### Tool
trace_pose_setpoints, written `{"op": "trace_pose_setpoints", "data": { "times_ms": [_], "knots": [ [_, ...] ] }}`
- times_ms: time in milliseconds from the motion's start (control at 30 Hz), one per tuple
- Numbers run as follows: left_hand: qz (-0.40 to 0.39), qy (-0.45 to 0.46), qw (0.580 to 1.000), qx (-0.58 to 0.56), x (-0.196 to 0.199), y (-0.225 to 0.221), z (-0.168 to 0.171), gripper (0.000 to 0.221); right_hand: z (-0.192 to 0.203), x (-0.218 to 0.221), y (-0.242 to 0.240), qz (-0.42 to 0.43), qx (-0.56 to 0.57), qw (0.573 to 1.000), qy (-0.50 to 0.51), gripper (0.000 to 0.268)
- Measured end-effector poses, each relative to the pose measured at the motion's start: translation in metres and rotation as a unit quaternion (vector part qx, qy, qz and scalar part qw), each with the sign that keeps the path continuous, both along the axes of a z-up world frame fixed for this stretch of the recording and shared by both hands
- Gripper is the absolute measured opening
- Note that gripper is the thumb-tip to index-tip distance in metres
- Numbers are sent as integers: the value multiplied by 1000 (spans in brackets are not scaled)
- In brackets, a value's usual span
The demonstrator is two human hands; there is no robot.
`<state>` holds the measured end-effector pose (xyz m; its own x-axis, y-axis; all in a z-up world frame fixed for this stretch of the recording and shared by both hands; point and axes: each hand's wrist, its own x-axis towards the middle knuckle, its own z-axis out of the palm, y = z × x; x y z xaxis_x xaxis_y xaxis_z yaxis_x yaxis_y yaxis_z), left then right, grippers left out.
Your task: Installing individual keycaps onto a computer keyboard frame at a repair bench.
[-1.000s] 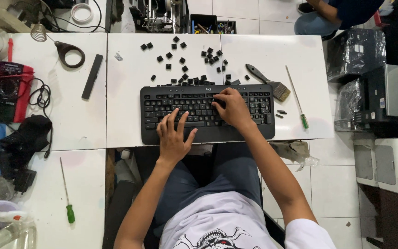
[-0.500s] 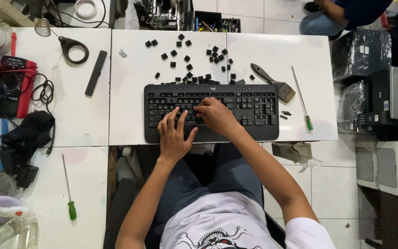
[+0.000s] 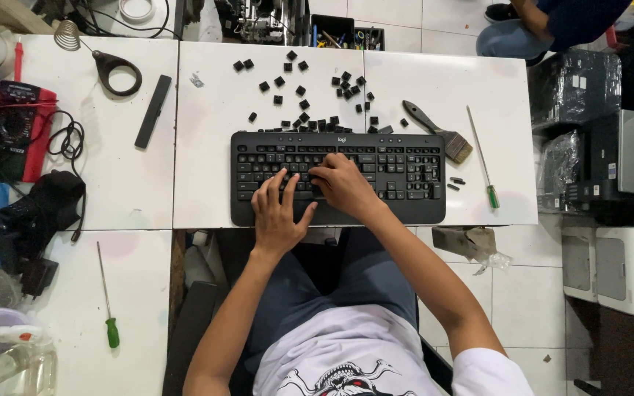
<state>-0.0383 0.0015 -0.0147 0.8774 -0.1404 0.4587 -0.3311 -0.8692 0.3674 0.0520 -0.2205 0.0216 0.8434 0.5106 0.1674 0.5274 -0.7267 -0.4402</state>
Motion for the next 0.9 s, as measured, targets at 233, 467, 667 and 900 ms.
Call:
{"op": "trace_pose_setpoints", "data": {
  "times_ms": [233, 467, 667, 900],
  "knots": [
    [-3, 3, 1000, -4, 0, 0, 1, 77, 4, -4, 5, 9, -11, 999, -31, 19],
    [-9, 19, 1000, -17, 0, 2, -1, 79, -21, -6, 8, -27, -12, 999, -44, 18],
    [-12, 24, 1000, -13, 0, 2, -1, 80, -28, -4, 7, -34, -10, 999, -38, 14],
    [-7, 22, 1000, 0, 0, 0, 3, 80, -52, 3, 20, -72, -85, 994, -15, 17]
  ]
}}
